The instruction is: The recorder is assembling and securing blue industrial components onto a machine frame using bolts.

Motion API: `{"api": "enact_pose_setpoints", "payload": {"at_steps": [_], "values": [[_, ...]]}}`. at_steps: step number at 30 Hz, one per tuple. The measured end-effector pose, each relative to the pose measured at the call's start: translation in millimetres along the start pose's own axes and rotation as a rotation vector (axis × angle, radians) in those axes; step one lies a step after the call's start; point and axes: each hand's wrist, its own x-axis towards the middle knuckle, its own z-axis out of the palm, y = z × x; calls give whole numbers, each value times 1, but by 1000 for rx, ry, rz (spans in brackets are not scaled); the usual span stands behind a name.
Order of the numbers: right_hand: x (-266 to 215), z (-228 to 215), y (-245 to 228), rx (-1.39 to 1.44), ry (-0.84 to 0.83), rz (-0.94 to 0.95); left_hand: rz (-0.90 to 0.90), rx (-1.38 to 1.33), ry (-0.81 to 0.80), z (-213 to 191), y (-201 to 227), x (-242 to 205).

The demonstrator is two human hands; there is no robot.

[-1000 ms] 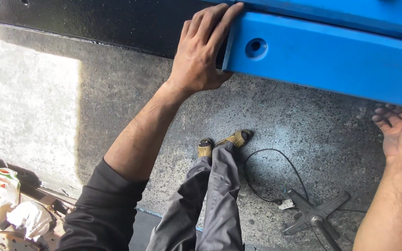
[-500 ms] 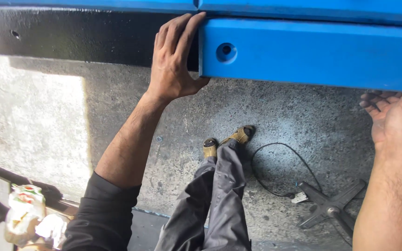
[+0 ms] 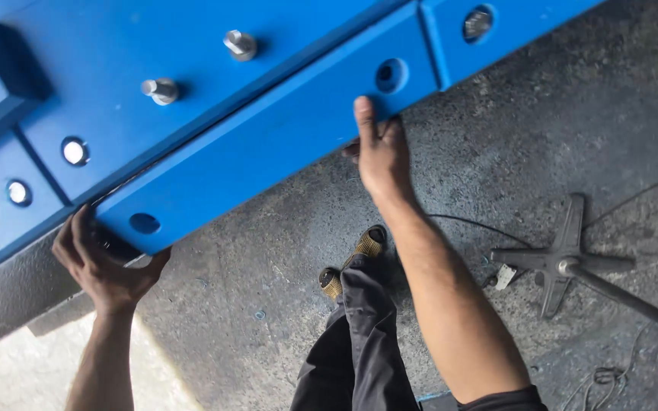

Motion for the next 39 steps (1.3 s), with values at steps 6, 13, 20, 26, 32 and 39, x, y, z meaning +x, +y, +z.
{"api": "enact_pose_setpoints", "payload": {"at_steps": [6, 13, 20, 26, 32, 39], "values": [[2, 6, 10, 38, 13, -7, 0, 86, -53, 10, -15, -8], [0, 4, 0, 83, -1, 7, 1, 173, -116, 7, -12, -8], [-1, 5, -4, 65, 8, 35, -39, 154, -131, 5, -8, -6], [0, 5, -2, 34, 5, 12, -38, 164, -136, 5, -12, -8], [2, 2, -3, -37, -6, 39, -7, 183, -129, 9, -18, -10], [1, 5, 3, -36, -7, 24, 4, 202, -132, 10, -22, -12]]}}
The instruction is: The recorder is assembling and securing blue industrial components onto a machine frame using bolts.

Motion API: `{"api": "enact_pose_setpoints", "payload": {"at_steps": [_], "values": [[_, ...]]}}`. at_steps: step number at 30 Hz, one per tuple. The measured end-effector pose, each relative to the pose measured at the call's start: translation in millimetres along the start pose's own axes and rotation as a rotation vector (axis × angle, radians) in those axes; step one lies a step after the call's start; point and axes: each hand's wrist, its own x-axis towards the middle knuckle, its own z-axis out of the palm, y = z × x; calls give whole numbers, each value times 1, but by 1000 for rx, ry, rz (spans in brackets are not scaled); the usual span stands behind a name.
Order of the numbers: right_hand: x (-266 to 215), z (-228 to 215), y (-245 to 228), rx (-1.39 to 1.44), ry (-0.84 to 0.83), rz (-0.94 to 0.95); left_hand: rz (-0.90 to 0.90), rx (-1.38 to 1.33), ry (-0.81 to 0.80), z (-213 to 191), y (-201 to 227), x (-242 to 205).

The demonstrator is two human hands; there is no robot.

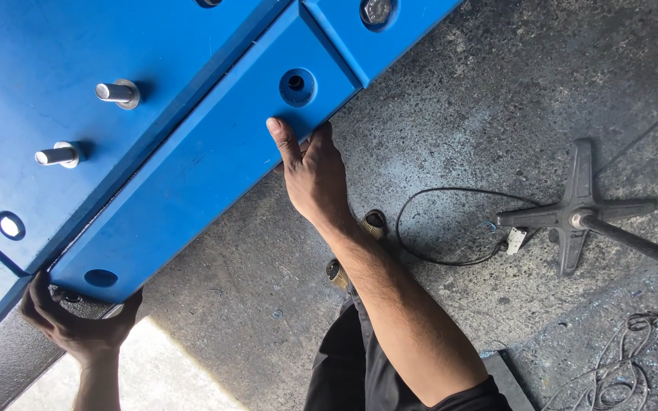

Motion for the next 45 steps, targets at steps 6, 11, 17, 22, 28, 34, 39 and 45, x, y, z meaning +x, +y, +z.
{"api": "enact_pose_setpoints", "payload": {"at_steps": [6, 11, 17, 22, 28, 34, 39, 45], "values": [[4, 4, 15, -100, 54, -114, -25, -8, -4, -3, 6, 1], [-2, -1, -4, -42, 12, -10, -41, 3, -16, -5, 5, 0], [0, 5, 1, -25, 33, -13, -2, -4, -18, -7, 4, 4], [-2, 11, 9, 40, 88, -133, 36, 2, 55, -13, 28, 11], [-2, 8, 4, -52, 42, -2, 142, -19, 33, -16, 125, 74], [-4, 10, 3, 31, 40, -76, 275, -82, 21, -29, 217, 140], [-3, 6, 7, 44, 4, -92, 362, -89, 25, -28, 219, 144], [-2, 4, 5, 20, -4, -29, 368, -106, 48, -31, 222, 146]]}}
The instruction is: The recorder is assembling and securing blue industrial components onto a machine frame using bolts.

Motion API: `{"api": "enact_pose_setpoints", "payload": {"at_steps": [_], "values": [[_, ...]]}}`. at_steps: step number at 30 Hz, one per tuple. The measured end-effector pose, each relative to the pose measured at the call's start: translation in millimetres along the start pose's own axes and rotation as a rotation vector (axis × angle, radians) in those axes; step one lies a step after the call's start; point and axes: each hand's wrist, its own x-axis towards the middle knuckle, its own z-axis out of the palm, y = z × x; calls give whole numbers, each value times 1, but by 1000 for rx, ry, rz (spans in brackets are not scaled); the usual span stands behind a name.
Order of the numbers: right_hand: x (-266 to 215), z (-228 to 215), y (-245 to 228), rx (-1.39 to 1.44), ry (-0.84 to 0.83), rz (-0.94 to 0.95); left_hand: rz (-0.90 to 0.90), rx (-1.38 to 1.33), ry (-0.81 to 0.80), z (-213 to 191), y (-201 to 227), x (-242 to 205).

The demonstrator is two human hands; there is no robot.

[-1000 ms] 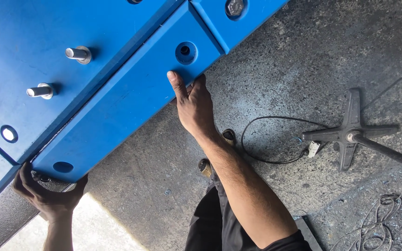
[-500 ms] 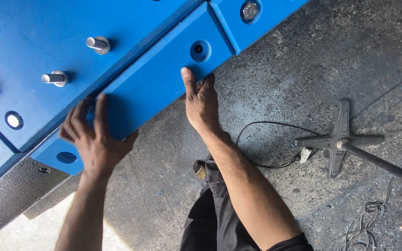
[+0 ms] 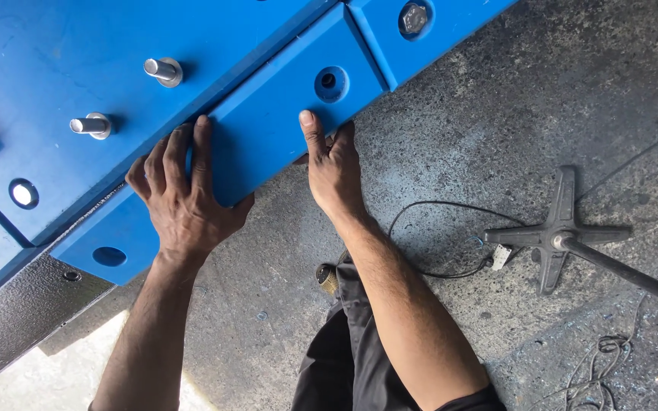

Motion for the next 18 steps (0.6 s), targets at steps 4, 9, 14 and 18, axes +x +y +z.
{"api": "enact_pose_setpoints", "payload": {"at_steps": [4, 9, 14, 18], "values": [[-2, 2, 4, 41, 2, -33, -9, -37, 20, -11, 9, 1], [-26, 5, 21, -88, 38, 70, -217, -125, -9, -17, 44, -19], [-82, 23, 16, 130, 46, 5, -487, -213, 127, -12, 114, -82], [-93, 20, 0, -19, -200, 13, -161, -376, 193, -37, 142, -144]]}}
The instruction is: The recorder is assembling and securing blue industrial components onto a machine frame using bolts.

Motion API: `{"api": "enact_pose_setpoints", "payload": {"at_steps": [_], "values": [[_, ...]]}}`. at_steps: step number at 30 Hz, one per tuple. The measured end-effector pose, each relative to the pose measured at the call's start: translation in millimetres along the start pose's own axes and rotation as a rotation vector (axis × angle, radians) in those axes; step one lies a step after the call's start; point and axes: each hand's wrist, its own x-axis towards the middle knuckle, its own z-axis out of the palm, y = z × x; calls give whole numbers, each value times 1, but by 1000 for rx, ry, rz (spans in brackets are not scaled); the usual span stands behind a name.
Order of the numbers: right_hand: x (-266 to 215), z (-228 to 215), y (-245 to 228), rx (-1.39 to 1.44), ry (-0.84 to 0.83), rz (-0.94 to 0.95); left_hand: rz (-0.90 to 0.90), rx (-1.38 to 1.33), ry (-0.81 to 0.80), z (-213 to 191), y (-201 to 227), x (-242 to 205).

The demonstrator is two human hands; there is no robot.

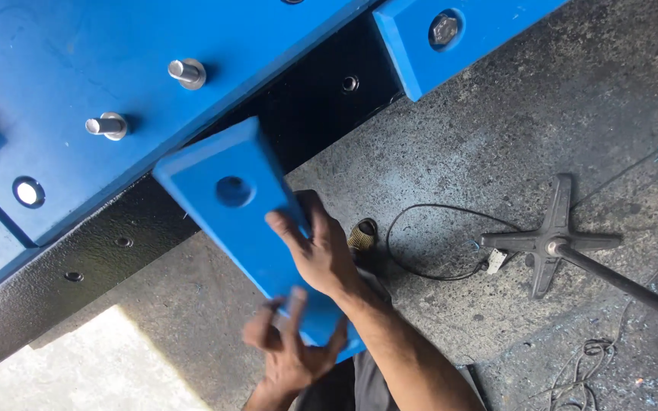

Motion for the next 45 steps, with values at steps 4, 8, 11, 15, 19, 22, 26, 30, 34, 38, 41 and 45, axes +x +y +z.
{"api": "enact_pose_setpoints", "payload": {"at_steps": [4, 8, 11, 15, 19, 22, 26, 30, 34, 38, 41, 45], "values": [[-1, 25, -22, -196, -249, -221, 290, -300, -356, -8, -18, -32], [-4, 66, -30, -693, -613, -438, 373, -42, -431, 8, -58, -78], [11, 90, -47, -825, -743, -550, 155, 93, -465, -16, -49, -33], [23, 121, -76, -935, -896, -535, 111, 305, -261, -5, -76, -22], [22, 143, -90, -1119, -807, -747, 33, 307, -261, -3, -81, 30], [30, 146, -99, -1425, -954, -690, -86, 308, -261, -5, -88, 68], [28, 156, -66, -1279, -809, -755, -109, 269, -244, -5, -92, 90], [-4, 122, -53, -603, -187, -1182, -79, 261, -294, -28, -89, 128], [-2, 37, -39, -127, 27, -985, 10, 325, -267, -6, -123, 134], [51, -22, 26, 26, 403, -453, 56, 313, -193, 0, -127, 139], [86, -57, 28, -60, 387, -318, 74, 275, -185, 1, -126, 141], [99, -72, 16, -52, 251, -255, 55, 272, -190, 4, -128, 132]]}}
